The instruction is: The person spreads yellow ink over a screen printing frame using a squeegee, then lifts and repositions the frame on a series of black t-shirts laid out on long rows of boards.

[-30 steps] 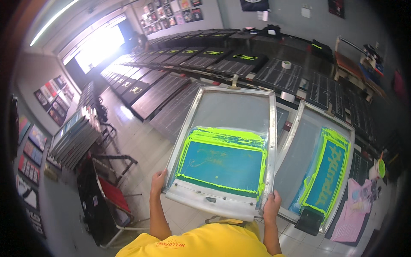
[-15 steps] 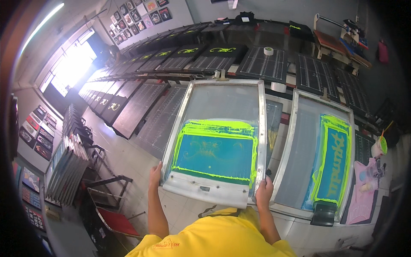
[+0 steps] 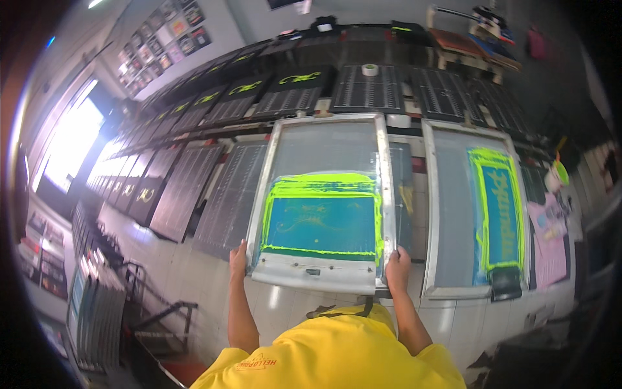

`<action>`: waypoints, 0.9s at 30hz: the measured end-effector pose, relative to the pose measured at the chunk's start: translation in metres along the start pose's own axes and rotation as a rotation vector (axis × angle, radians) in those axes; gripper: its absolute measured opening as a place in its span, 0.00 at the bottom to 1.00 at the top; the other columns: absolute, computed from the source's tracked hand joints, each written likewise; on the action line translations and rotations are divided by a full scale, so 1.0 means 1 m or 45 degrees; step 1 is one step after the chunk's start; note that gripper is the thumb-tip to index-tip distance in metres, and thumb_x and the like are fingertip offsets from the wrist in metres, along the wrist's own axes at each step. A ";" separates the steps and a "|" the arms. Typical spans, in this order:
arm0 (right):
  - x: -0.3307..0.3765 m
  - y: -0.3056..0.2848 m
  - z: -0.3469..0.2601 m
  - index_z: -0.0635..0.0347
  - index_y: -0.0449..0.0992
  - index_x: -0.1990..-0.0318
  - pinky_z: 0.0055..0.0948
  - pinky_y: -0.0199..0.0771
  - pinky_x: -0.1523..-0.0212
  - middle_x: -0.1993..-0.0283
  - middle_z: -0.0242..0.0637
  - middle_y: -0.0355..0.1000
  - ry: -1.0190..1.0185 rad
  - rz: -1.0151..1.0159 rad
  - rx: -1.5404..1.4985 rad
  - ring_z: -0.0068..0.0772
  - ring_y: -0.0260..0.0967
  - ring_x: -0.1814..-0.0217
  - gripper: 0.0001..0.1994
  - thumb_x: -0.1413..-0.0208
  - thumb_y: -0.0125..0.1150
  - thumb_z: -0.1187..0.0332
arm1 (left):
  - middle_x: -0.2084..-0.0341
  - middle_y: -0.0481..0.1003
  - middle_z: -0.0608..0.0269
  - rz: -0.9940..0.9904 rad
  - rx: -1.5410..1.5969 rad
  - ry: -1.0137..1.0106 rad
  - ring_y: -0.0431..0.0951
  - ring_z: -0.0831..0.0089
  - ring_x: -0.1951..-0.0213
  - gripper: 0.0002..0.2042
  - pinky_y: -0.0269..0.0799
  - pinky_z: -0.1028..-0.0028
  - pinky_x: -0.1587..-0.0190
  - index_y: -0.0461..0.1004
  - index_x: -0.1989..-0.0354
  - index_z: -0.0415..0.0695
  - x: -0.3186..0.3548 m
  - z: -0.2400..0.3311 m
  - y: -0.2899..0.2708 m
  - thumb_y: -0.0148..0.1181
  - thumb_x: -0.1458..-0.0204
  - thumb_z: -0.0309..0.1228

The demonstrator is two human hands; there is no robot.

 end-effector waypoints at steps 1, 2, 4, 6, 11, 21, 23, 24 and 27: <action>0.005 0.004 -0.005 0.71 0.75 0.58 0.33 0.68 0.57 0.65 0.49 0.75 0.039 -0.056 -0.057 0.41 0.71 0.63 0.14 0.45 0.47 0.72 | 0.85 0.60 0.69 -0.041 0.020 -0.013 0.58 0.79 0.76 0.27 0.56 0.69 0.74 0.73 0.77 0.33 -0.010 -0.002 -0.001 0.53 0.41 0.50; 0.007 0.005 -0.007 0.70 0.76 0.57 0.35 0.69 0.57 0.64 0.50 0.75 0.129 -0.018 -0.007 0.45 0.72 0.61 0.14 0.45 0.46 0.72 | 0.85 0.60 0.69 -0.067 0.020 -0.054 0.58 0.80 0.77 0.27 0.55 0.70 0.74 0.73 0.77 0.33 -0.017 -0.006 -0.001 0.53 0.41 0.49; 0.013 0.012 -0.018 0.68 0.76 0.55 0.39 0.70 0.56 0.63 0.54 0.75 0.107 0.023 -0.001 0.52 0.73 0.59 0.16 0.46 0.46 0.71 | 0.86 0.59 0.71 -0.172 0.026 -0.014 0.57 0.79 0.78 0.26 0.53 0.69 0.75 0.70 0.81 0.35 -0.033 -0.008 0.000 0.53 0.41 0.48; 0.017 0.018 -0.021 0.68 0.76 0.56 0.40 0.70 0.55 0.61 0.55 0.75 0.152 0.042 -0.002 0.53 0.74 0.57 0.16 0.47 0.47 0.70 | 0.87 0.58 0.71 -0.172 0.072 -0.021 0.56 0.78 0.79 0.27 0.52 0.68 0.76 0.67 0.83 0.36 -0.043 -0.012 -0.002 0.52 0.40 0.48; 0.019 0.034 -0.019 0.69 0.77 0.56 0.41 0.70 0.52 0.59 0.57 0.75 0.141 0.172 0.172 0.55 0.73 0.56 0.15 0.47 0.49 0.70 | 0.87 0.57 0.68 -0.198 -0.097 0.193 0.57 0.77 0.78 0.26 0.53 0.68 0.75 0.64 0.82 0.36 -0.054 -0.001 -0.003 0.52 0.41 0.48; 0.025 0.050 -0.033 0.69 0.77 0.58 0.41 0.67 0.52 0.60 0.51 0.71 -0.085 0.224 0.330 0.53 0.69 0.55 0.13 0.49 0.51 0.75 | 0.67 0.78 0.41 -0.188 -0.083 0.092 0.79 0.50 0.60 0.31 0.70 0.61 0.55 0.78 0.58 0.33 -0.071 0.002 -0.015 0.45 0.40 0.55; 0.024 0.053 -0.034 0.68 0.77 0.56 0.40 0.67 0.51 0.60 0.50 0.71 -0.096 0.212 0.320 0.52 0.69 0.55 0.13 0.49 0.51 0.75 | 0.63 0.78 0.41 -0.167 -0.180 0.077 0.79 0.50 0.56 0.30 0.70 0.62 0.52 0.77 0.56 0.34 -0.077 -0.005 -0.015 0.44 0.40 0.54; 0.024 0.053 -0.031 0.68 0.77 0.55 0.40 0.67 0.51 0.59 0.50 0.71 -0.030 0.249 0.340 0.51 0.69 0.55 0.14 0.48 0.51 0.75 | 0.60 0.78 0.41 -0.214 -0.156 0.076 0.77 0.50 0.53 0.29 0.69 0.60 0.49 0.78 0.56 0.36 -0.082 -0.007 -0.014 0.44 0.40 0.53; 0.023 0.059 -0.035 0.68 0.76 0.53 0.39 0.67 0.49 0.56 0.50 0.71 -0.116 0.229 0.407 0.50 0.69 0.53 0.16 0.46 0.50 0.73 | 0.65 0.76 0.43 -0.087 -0.385 0.397 0.73 0.44 0.57 0.26 0.65 0.54 0.47 0.81 0.62 0.39 -0.088 0.003 -0.017 0.46 0.41 0.52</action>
Point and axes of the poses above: each hand's wrist, its own x-axis away from the middle knuckle, its own y-axis out of the palm, z = x × y, the point moved 6 cm from there along -x, towards the middle knuckle
